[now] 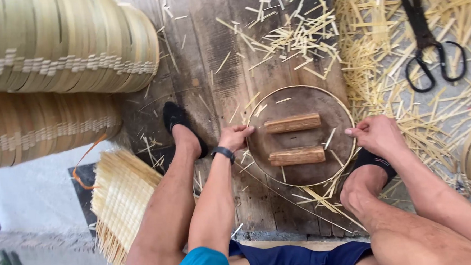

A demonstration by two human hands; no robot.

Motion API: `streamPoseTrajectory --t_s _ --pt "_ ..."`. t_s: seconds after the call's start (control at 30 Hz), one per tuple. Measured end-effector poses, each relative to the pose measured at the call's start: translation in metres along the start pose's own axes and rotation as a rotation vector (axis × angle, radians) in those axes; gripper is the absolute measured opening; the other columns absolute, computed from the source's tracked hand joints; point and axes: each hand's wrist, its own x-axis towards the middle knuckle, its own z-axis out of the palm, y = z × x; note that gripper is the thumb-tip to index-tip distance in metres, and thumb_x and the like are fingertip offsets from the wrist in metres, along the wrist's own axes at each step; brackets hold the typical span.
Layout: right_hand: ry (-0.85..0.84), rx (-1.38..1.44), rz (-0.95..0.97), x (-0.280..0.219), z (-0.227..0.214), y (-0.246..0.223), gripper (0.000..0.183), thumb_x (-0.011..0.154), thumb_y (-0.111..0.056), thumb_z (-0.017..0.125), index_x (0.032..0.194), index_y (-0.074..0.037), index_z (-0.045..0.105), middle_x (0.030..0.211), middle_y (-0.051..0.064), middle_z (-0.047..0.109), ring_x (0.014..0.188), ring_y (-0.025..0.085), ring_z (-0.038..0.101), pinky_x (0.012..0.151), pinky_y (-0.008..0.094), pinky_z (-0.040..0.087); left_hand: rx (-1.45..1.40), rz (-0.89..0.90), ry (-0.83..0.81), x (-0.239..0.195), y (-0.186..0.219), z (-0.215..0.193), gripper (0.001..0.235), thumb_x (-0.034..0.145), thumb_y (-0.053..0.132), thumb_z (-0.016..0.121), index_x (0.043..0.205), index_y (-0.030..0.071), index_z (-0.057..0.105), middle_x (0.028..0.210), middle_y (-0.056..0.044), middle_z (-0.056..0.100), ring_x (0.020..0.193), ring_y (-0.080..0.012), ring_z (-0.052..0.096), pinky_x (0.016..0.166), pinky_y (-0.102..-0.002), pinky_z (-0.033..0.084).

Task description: Weaving bamboo strips around a mold to create a steamer basket base and trimming the edges.

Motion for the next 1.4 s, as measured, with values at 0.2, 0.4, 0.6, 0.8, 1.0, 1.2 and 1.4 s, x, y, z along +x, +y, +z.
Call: streamPoseTrajectory --t_s 0.2,0.4,0.6,0.8,1.0,1.2,1.4 --pt "-0.030 0.037 0.091 0.002 0.002 0.006 0.042 0.083 -0.040 0.084 0.098 0.000 0.081 0.075 0.013 0.077 0.065 0.022 0.073 0.069 0.038 0.057 -0.071 0.037 0.127 -0.009 0.009 0.014 0.032 0.074 0.015 0.092 0.098 0.000 0.078 0.082 -0.007 0.077 0.065 -0.0149 0.071 0.058 -0.032 0.059" --pt "0.045 -0.060 0.016 0.008 0.004 0.015 0.041 0.085 -0.039 0.085 0.097 0.000 0.080 0.081 0.013 0.076 0.071 0.022 0.071 0.068 0.035 0.054 0.138 0.059 0.253 -0.032 0.037 0.021 0.030 0.073 0.022 0.094 0.089 0.001 0.080 0.079 -0.008 0.076 0.063 -0.0145 0.066 0.057 -0.030 0.055" --pt "-0.204 1.158 0.011 -0.018 -0.026 -0.015 0.026 0.091 -0.021 0.073 0.112 -0.007 0.068 0.101 0.005 0.073 0.082 0.018 0.072 0.073 0.036 0.062 -0.761 -0.098 -0.141 -0.107 0.048 0.031 0.046 0.084 0.040 0.071 0.115 0.007 0.068 0.105 -0.009 0.078 0.091 -0.0207 0.076 0.079 -0.037 0.062" --pt "-0.146 0.814 0.155 0.008 0.019 -0.009 0.027 0.094 -0.014 0.070 0.106 0.011 0.069 0.100 0.017 0.074 0.080 0.024 0.073 0.069 0.038 0.064 -0.689 -0.069 -0.245 -0.067 -0.049 0.085 0.028 0.100 0.024 0.066 0.117 0.003 0.063 0.116 -0.016 0.069 0.101 -0.0287 0.071 0.085 -0.051 0.063" --pt "-0.015 0.694 0.214 0.009 0.026 -0.005 0.031 0.099 -0.012 0.071 0.108 0.017 0.069 0.095 0.022 0.071 0.074 0.028 0.070 0.064 0.040 0.062 -0.646 -0.142 -0.060 -0.084 -0.039 0.090 0.038 0.097 0.017 0.068 0.125 -0.004 0.053 0.117 -0.017 0.070 0.099 -0.0322 0.074 0.086 -0.049 0.066" --pt "-0.190 0.562 0.092 -0.014 -0.003 -0.029 0.039 0.100 -0.021 0.066 0.110 0.016 0.059 0.089 0.023 0.070 0.076 0.025 0.076 0.061 0.038 0.064 -0.623 -0.049 -0.171 -0.086 -0.049 0.096 0.052 0.092 0.013 0.077 0.131 -0.002 0.046 0.116 -0.021 0.066 0.094 -0.0330 0.070 0.086 -0.053 0.061" --pt "0.030 0.651 -0.123 -0.027 -0.049 -0.106 0.053 0.099 -0.039 0.061 0.128 0.005 0.059 0.105 0.022 0.068 0.085 0.031 0.066 0.065 0.040 0.054 -0.265 0.318 -0.161 -0.141 0.046 0.048 0.067 0.089 0.017 0.081 0.145 0.005 0.046 0.130 -0.014 0.070 0.118 -0.0276 0.069 0.102 -0.044 0.058"
